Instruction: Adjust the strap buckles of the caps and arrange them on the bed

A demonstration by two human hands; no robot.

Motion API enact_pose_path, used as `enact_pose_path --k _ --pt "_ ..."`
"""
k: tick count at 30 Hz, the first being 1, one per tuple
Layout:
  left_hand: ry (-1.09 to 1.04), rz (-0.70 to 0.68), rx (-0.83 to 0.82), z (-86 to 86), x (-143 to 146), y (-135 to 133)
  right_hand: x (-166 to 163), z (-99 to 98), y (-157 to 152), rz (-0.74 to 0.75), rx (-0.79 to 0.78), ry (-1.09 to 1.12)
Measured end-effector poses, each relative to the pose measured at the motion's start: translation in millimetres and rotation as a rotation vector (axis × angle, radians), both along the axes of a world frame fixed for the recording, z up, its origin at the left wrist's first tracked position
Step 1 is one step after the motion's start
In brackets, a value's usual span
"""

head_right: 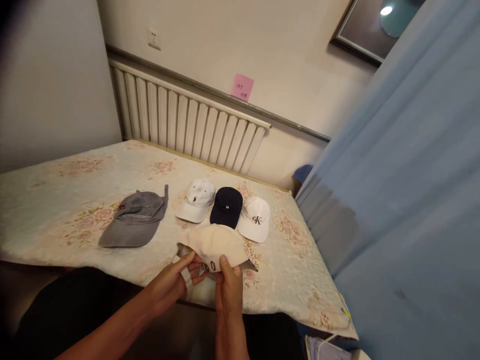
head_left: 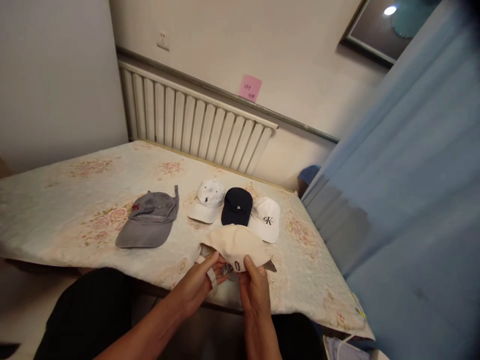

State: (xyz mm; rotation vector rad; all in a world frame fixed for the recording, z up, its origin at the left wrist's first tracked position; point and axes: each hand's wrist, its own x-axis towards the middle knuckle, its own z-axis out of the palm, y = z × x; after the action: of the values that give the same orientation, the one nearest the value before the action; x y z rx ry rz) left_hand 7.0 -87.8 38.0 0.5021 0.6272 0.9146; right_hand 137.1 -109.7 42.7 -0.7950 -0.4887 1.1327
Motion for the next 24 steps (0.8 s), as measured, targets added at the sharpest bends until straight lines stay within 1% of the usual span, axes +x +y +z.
enact_pose_path --k 4,9,12,20,24 --pt "0.121 -0.021 -0.010 -0.6 -6 -4 4 1.4 -1 -0.042 -0.009 -0.009" --pt "0.170 -0.028 -0.067 3.1 -16 -11 8 1.9 0 -0.078 0.018 -0.007" --pt "0.206 0.013 -0.037 3.3 -22 -13 8 1.4 1 -0.090 0.049 -0.007" --pt "0.310 0.118 0.010 -7.2 -33 -12 10 0.4 0 -0.135 0.029 0.003" --pt "0.441 0.251 0.033 -2.0 -36 -15 11 -0.8 1 -0.138 0.026 0.007"
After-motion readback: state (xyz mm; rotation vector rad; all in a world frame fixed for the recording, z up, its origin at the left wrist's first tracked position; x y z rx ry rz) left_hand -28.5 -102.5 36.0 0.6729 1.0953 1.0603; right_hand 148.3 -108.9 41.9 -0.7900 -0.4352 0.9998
